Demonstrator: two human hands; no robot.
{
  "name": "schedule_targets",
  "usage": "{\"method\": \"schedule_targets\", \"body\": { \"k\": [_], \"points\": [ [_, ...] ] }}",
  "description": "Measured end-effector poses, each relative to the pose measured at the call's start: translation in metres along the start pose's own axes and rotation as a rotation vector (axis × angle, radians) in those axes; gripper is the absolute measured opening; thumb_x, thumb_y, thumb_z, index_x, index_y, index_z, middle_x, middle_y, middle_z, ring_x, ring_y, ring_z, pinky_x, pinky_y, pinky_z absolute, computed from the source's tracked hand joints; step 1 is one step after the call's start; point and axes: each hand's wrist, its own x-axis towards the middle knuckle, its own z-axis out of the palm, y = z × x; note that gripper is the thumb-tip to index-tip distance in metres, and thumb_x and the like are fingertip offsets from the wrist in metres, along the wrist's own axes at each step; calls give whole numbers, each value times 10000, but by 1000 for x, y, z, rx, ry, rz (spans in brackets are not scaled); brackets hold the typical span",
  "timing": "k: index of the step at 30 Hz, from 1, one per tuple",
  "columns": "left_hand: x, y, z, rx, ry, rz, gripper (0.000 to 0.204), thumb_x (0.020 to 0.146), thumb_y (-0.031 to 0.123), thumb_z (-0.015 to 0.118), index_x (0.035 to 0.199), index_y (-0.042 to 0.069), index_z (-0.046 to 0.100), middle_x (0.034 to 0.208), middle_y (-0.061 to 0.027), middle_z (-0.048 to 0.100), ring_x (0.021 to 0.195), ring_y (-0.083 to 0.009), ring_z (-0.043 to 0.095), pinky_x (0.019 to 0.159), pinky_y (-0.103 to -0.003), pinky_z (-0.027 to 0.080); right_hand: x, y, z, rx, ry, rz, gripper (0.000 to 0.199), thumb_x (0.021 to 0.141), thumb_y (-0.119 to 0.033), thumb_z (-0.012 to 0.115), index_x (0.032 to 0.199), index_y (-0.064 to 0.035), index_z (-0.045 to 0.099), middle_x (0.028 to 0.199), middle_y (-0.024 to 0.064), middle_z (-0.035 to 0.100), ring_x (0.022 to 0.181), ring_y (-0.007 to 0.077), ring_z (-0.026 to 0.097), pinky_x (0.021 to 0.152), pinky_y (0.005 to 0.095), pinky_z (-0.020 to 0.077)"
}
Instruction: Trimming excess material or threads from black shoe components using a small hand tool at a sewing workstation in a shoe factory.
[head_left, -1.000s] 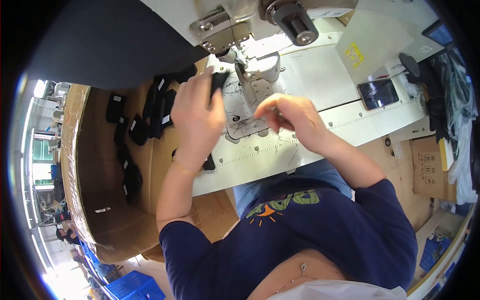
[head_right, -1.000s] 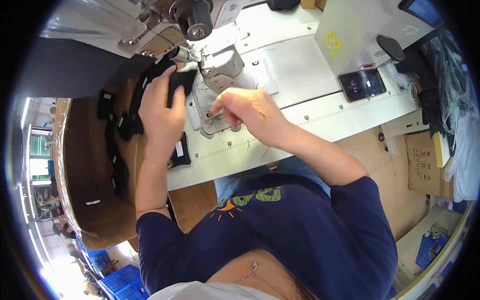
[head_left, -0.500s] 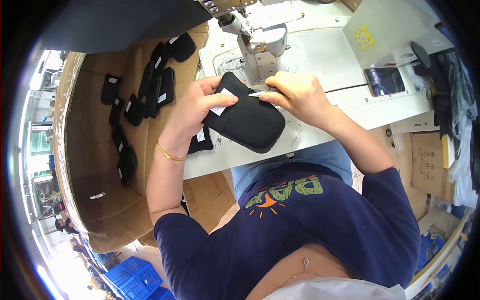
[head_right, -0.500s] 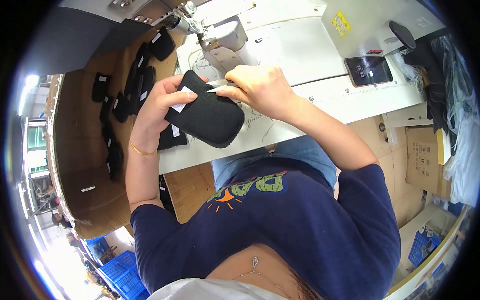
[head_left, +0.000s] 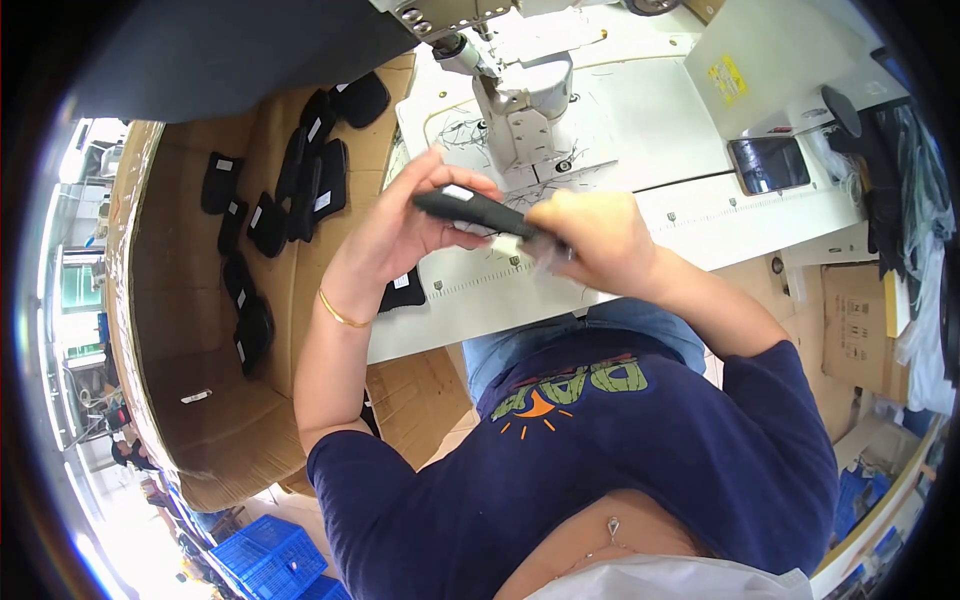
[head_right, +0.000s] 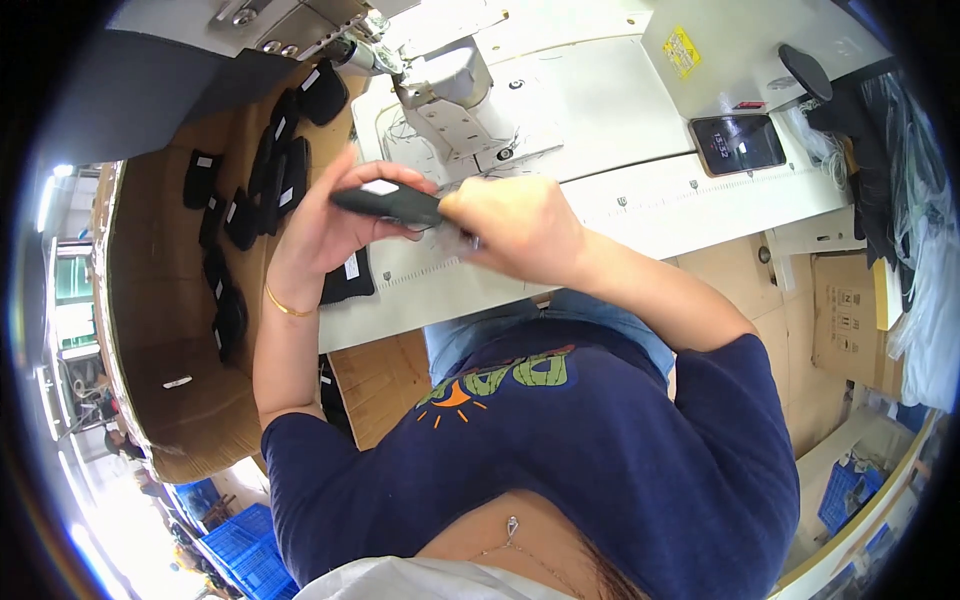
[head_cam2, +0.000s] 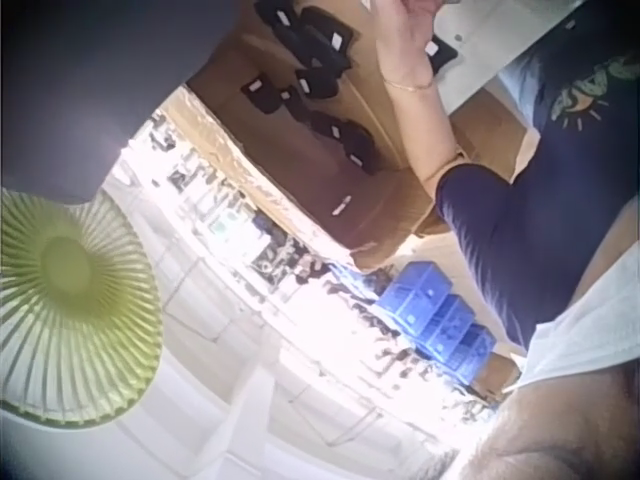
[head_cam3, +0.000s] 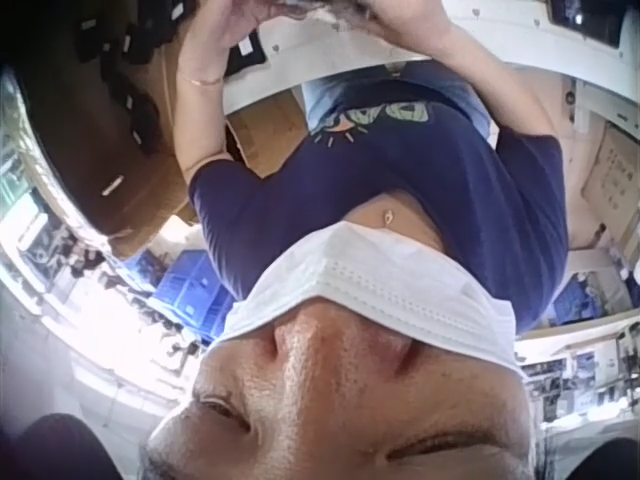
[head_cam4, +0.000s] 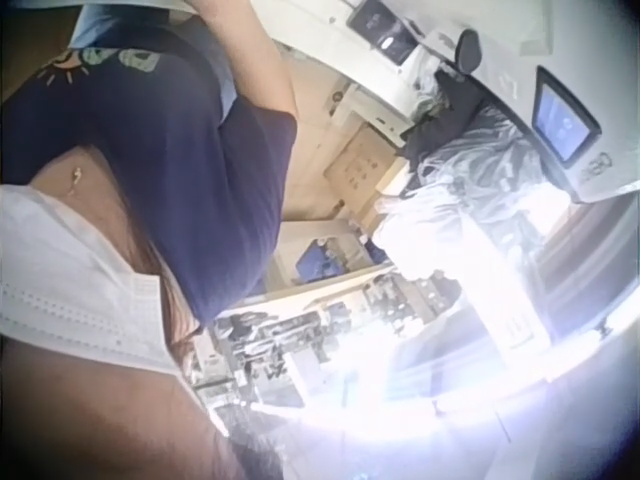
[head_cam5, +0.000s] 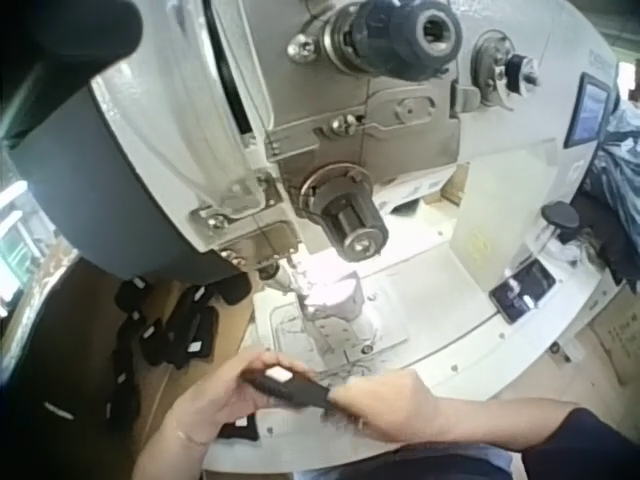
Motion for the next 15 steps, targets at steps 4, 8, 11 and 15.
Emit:
{"method": "schedule_targets", "body": {
  "k": [4, 8, 11, 15],
  "points": [
    [-2, -8, 6, 468, 271, 221, 279, 930, 233, 631, 1137, 47, 651, 966, -7, 683, 787, -80, 627, 633, -217, 500, 0, -1, 1, 678, 30, 641, 268, 949, -246, 631, 968, 20, 618, 711, 52, 612, 679, 109, 581, 634, 263, 485],
    [-2, -8, 8, 297, 307, 252, 288, 866, 128, 679, 1138, 39, 649, 855, 20, 682, 681, -33, 589, 553, -178, 451, -5, 13, 7, 1006, 30, 800, 302, 999, -289, 554, 940, -3, 631, 716, -1, 563, 686, 72, 514, 630, 224, 431],
    [-1, -10, 1, 209, 239, 233, 282, 868, 121, 667, 1135, 31, 649, 834, 16, 682, 626, -27, 571, 512, -173, 432, -7, 19, 17, 1069, 14, 796, 323, 1016, -309, 528, 912, -23, 637, 706, -33, 526, 662, 50, 464, 598, 212, 389],
    [-1, -8, 0, 206, 183, 185, 281, 862, 120, 670, 1126, 25, 650, 832, 13, 678, 620, -22, 566, 486, -174, 417, 4, 22, 16, 915, -19, 603, 329, 1018, -346, 518, 963, -41, 629, 754, -52, 520, 660, 27, 452, 577, 183, 361]
  ]
}}
